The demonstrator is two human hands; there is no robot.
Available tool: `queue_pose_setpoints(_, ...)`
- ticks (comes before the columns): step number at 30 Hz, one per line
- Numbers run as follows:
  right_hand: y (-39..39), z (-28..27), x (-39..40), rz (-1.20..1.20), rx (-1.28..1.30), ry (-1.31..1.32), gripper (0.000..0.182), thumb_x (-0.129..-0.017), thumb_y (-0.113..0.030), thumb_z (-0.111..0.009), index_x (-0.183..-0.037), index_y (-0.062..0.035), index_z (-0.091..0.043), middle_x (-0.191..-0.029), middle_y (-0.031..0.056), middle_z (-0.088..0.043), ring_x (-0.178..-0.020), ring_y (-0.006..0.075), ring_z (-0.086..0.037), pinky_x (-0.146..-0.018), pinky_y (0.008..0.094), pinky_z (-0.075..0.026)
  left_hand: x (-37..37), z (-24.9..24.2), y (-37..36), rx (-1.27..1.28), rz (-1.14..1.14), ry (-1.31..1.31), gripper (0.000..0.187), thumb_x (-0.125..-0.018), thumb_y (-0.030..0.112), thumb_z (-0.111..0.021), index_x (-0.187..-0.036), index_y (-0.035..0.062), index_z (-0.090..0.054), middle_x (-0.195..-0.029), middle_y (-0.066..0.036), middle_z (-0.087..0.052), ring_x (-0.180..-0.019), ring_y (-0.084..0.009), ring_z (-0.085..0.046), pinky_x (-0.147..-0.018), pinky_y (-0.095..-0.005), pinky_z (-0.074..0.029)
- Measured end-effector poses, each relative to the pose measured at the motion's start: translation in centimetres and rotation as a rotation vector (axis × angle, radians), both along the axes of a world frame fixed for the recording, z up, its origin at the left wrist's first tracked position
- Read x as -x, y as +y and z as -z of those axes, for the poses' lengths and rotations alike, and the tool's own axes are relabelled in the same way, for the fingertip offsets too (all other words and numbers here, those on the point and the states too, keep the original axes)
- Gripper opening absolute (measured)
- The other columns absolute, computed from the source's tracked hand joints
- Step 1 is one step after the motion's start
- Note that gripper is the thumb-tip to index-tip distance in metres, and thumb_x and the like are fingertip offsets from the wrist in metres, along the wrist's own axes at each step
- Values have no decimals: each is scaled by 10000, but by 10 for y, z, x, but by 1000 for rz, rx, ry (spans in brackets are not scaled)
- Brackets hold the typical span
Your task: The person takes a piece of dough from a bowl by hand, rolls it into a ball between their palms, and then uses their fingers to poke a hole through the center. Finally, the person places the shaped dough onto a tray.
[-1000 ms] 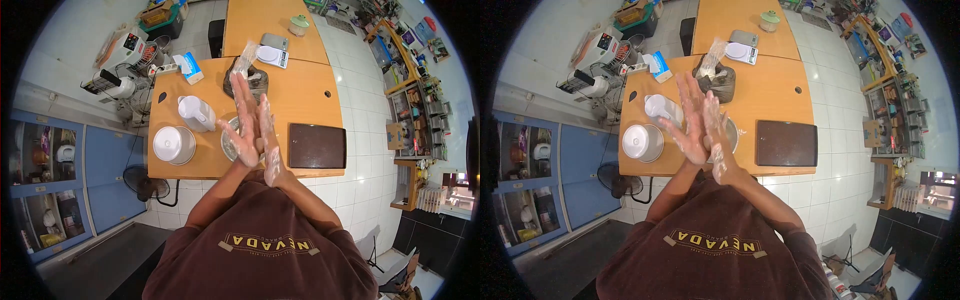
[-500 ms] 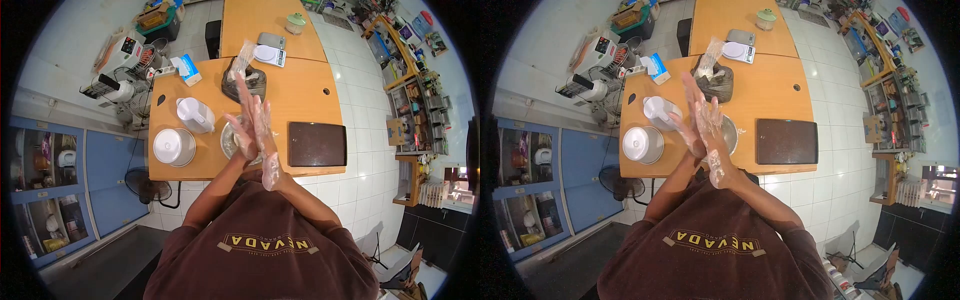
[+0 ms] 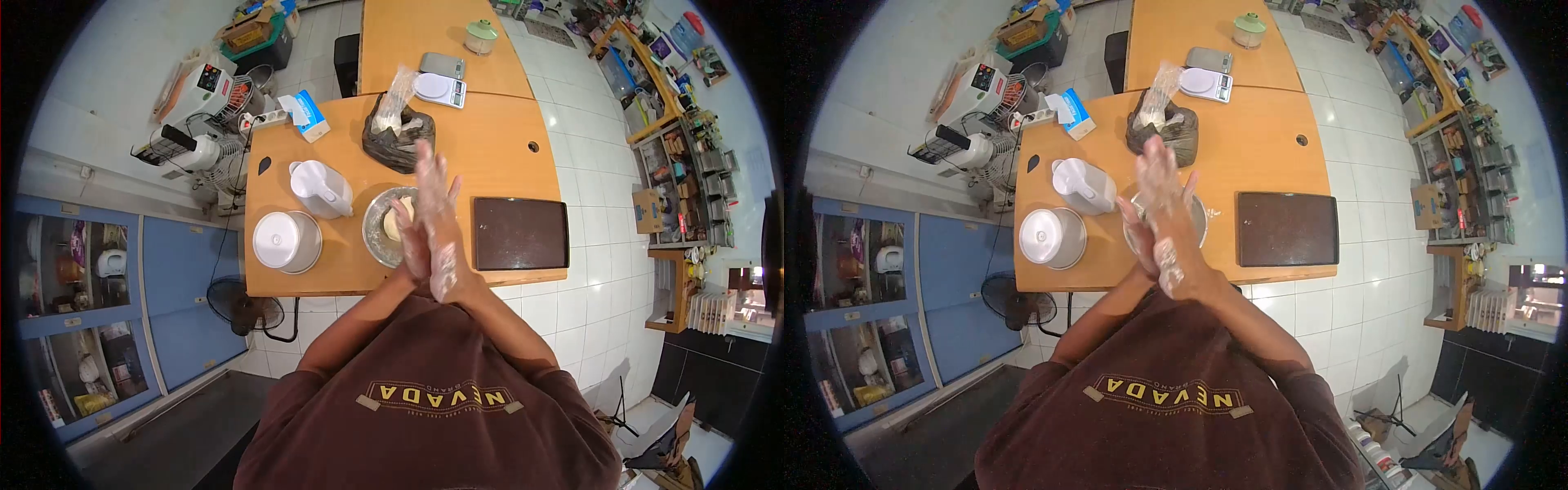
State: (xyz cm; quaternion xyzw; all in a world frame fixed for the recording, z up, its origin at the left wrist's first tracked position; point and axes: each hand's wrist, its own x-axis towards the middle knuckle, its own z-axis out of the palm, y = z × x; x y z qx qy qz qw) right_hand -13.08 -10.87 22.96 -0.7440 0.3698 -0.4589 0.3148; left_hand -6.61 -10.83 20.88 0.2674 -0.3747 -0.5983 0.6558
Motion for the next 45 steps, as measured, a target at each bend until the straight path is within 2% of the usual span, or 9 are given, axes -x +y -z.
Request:
queue_pose_setpoints(2,-12,-1,3,49,8,-12,838,-1070,-649,-210,-1690,-85,-218,-1773,183,-69,-1634,406,9,-1224,627,149,0,12,8,87,69,-183,1047,-960,852,-17,-1705,117,19,-1787,-34,45,-1639,-259,-2,-1308,-503,-51)
queue_pose_setpoints(3,-23,6,13,44,34,-65,859,-1062,-667,-198,-1688,-80,-222,-1773,183,-68,-1634,408,4,-1220,632,150,4,0,7,188,-10,-173,1044,-995,819,-87,-1694,47,-18,-1781,-91,-34,-1636,-289,-43,-1289,-591,-109)
queue_pose_setpoints(10,-3,15,15,-87,-26,49,944,-1024,-742,-106,-1692,-82,-206,-1776,174,-51,-1625,445,7,-1205,663,147,-9,-16,-9,-98,79,460,976,-999,820,-111,-1710,157,-37,-1785,-13,-1,-1632,-289,-103,-1309,-528,-138)
queue_pose_setpoints(14,-8,9,16,-94,46,-35,944,-1026,-741,-107,-1686,-78,-230,-1772,178,-76,-1628,430,11,-1215,648,142,7,12,0,34,86,177,931,-1031,778,-127,-1710,148,-31,-1786,-12,-14,-1631,-270,-109,-1317,-479,-101)
queue_pose_setpoints(23,1,24,27,-38,-34,-47,941,-1032,-733,-53,-1681,-81,-251,-1765,176,-132,-1629,422,16,-1238,600,138,4,-7,-4,-30,128,544,948,-1021,795,-182,-1709,149,-99,-1782,3,-82,-1625,-247,-140,-1318,-467,-118)
queue_pose_setpoints(32,-3,4,29,-121,0,-259,1033,-984,-802,-1,-1691,-74,-194,-1768,189,-74,-1627,417,46,-1225,607,170,19,-7,5,51,134,314,955,-1023,776,-152,-1702,107,-89,-1779,-23,-86,-1631,-264,-116,-1322,-537,-98)
queue_pose_setpoints(40,-4,-11,49,20,-13,61,887,-1036,-740,-226,-1643,-107,-358,-1755,182,-162,-1627,438,0,-1221,666,128,3,8,0,-271,327,752,840,-1065,688,-313,-1644,80,-310,-1703,-96,-327,-1552,-273,-342,-1307,-448,-235)
queue_pose_setpoints(41,-6,-11,49,79,53,-61,695,-1052,-594,-477,-1543,-104,-513,-1683,164,-366,-1622,421,-128,-1235,657,107,1,10,-1,-292,345,790,831,-1065,683,-325,-1633,77,-339,-1690,-97,-354,-1540,-270,-366,-1302,-447,-251)
queue_pose_setpoints(45,-9,-8,76,33,80,113,439,-907,-226,-803,-1324,-119,-717,-1405,69,-686,-1518,358,-435,-1271,630,30,-3,1,-2,-318,269,696,834,-1073,653,-312,-1652,53,-291,-1693,-155,-333,-1537,-294,-368,-1274,-474,-300)
